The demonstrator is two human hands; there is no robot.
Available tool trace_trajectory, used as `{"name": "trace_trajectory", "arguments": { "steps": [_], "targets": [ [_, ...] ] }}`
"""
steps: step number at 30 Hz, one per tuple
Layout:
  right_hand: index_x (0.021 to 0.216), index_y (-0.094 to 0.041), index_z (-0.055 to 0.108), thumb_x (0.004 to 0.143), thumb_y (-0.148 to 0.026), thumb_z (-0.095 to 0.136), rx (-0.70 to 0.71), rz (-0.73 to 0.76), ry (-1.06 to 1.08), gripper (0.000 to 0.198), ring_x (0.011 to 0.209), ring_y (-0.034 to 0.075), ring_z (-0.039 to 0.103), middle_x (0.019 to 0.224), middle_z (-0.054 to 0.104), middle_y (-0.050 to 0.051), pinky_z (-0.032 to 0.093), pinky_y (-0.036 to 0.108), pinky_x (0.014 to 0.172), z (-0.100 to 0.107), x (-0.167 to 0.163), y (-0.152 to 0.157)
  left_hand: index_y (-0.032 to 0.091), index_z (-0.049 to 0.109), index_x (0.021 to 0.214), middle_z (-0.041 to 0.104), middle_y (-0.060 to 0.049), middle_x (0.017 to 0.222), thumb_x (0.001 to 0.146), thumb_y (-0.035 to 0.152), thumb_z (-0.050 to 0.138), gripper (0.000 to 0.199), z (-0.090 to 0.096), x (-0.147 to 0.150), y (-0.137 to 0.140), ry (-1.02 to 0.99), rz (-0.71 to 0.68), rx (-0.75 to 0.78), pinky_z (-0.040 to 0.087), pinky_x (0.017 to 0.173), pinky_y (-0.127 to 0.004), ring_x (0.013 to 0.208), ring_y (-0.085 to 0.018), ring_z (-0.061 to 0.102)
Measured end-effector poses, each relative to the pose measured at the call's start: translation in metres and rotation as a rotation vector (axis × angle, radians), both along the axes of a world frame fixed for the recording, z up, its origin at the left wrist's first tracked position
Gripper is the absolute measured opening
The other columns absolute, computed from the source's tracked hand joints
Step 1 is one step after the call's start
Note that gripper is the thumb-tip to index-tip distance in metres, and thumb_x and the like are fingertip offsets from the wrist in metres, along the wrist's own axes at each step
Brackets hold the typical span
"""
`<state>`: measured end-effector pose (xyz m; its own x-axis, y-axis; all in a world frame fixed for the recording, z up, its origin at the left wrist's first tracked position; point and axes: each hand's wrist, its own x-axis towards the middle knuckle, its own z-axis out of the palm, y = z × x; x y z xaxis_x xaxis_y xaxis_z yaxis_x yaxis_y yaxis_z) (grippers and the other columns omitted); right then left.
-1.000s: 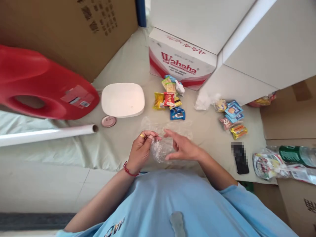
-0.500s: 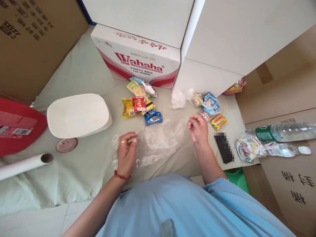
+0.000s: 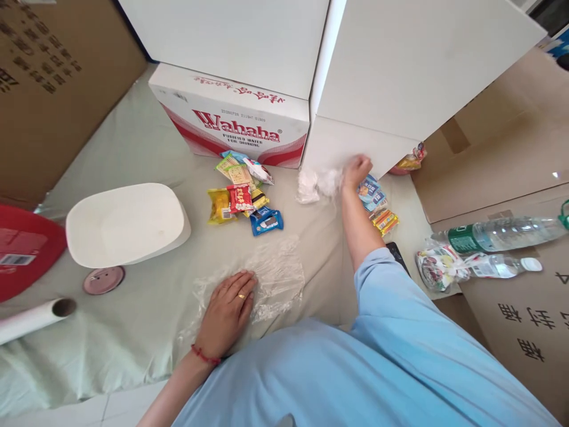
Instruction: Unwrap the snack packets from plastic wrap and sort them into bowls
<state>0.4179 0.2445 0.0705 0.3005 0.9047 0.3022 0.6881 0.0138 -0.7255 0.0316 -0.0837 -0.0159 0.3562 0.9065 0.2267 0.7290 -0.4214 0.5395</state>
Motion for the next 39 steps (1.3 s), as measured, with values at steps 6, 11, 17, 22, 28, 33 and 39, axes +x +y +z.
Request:
{"name": "trace_trajectory", "arguments": {
  "steps": [6, 11, 17, 22, 28, 33, 39],
  "targets": [
    [0.101, -0.015, 0.069, 0.088, -0.016, 0.049, -0.248, -0.011, 0.054, 0.024, 0.125, 0.027, 0.057, 0.125, 0.062, 0.017, 0.045, 0.044, 0.112, -0.019, -0.038, 0.002, 0.026, 0.071, 0.128, 0.072, -0.009, 0.135, 0.100, 0.028, 0.051, 0.035, 0.000, 0.000, 0.002, -0.035, -0.004, 0.006, 0.047, 0.114, -0.054, 0.132, -0.030, 0.063],
    [0.115, -0.017, 0.068, 0.098, -0.030, 0.050, -0.364, 0.199, 0.300, 0.028, 0.111, 0.021, 0.068, 0.119, 0.071, 0.012, 0.056, 0.038, 0.095, 0.022, 0.001, 0.003, 0.025, 0.071, 0.128, 0.072, -0.010, 0.135, 0.099, 0.030, 0.051, 0.034, -0.003, -0.002, 0.002, -0.040, -0.005, -0.010, 0.045, 0.115, -0.055, 0.133, -0.031, 0.062],
    [0.153, -0.028, 0.048, 0.089, -0.052, 0.074, -0.264, 0.465, 0.118, 0.072, 0.148, 0.027, 0.045, 0.165, 0.041, 0.012, 0.046, 0.047, 0.114, 0.030, 0.016, -0.058, 0.024, 0.071, 0.126, 0.073, -0.010, 0.135, 0.099, 0.029, 0.053, 0.033, -0.003, -0.001, 0.004, -0.051, -0.018, 0.027, 0.045, 0.113, -0.053, 0.131, -0.031, 0.063],
    [0.156, -0.014, 0.046, 0.088, -0.031, 0.073, -0.456, 0.401, -0.493, 0.075, 0.153, 0.038, 0.037, 0.162, 0.040, 0.025, 0.034, 0.054, 0.123, -0.025, -0.030, -0.091, 0.024, 0.071, 0.126, 0.073, -0.010, 0.134, 0.100, 0.030, 0.050, 0.034, -0.003, -0.001, 0.003, -0.023, -0.011, 0.033, 0.046, 0.112, -0.053, 0.131, -0.031, 0.063],
    [0.151, -0.013, 0.049, 0.094, -0.008, 0.043, -0.142, 0.174, -0.510, 0.057, 0.145, 0.026, 0.044, 0.153, 0.046, 0.019, 0.037, 0.041, 0.121, -0.029, -0.059, -0.043, 0.021, 0.071, 0.126, 0.073, -0.010, 0.135, 0.101, 0.027, 0.048, 0.034, -0.001, 0.001, 0.003, 0.002, -0.020, 0.056, 0.048, 0.112, -0.052, 0.131, -0.029, 0.064],
    [0.139, -0.010, 0.057, 0.096, -0.013, 0.046, -0.130, 0.030, -0.584, 0.045, 0.135, 0.035, 0.045, 0.141, 0.053, 0.024, 0.038, 0.054, 0.115, -0.028, -0.071, -0.020, 0.021, 0.070, 0.126, 0.073, -0.010, 0.135, 0.101, 0.024, 0.049, 0.033, 0.001, 0.001, 0.003, 0.017, -0.025, 0.093, 0.050, 0.109, -0.053, 0.130, -0.029, 0.064],
    [0.146, -0.008, 0.053, 0.095, -0.024, 0.056, -0.430, 0.203, -0.495, 0.053, 0.133, 0.034, 0.053, 0.144, 0.057, 0.024, 0.042, 0.052, 0.115, -0.027, -0.061, -0.028, 0.023, 0.069, 0.126, 0.070, -0.010, 0.141, 0.100, 0.022, 0.051, 0.032, 0.013, 0.001, -0.001, -0.148, -0.039, 0.061, 0.052, 0.112, -0.048, 0.134, -0.025, 0.063]
  ]
}}
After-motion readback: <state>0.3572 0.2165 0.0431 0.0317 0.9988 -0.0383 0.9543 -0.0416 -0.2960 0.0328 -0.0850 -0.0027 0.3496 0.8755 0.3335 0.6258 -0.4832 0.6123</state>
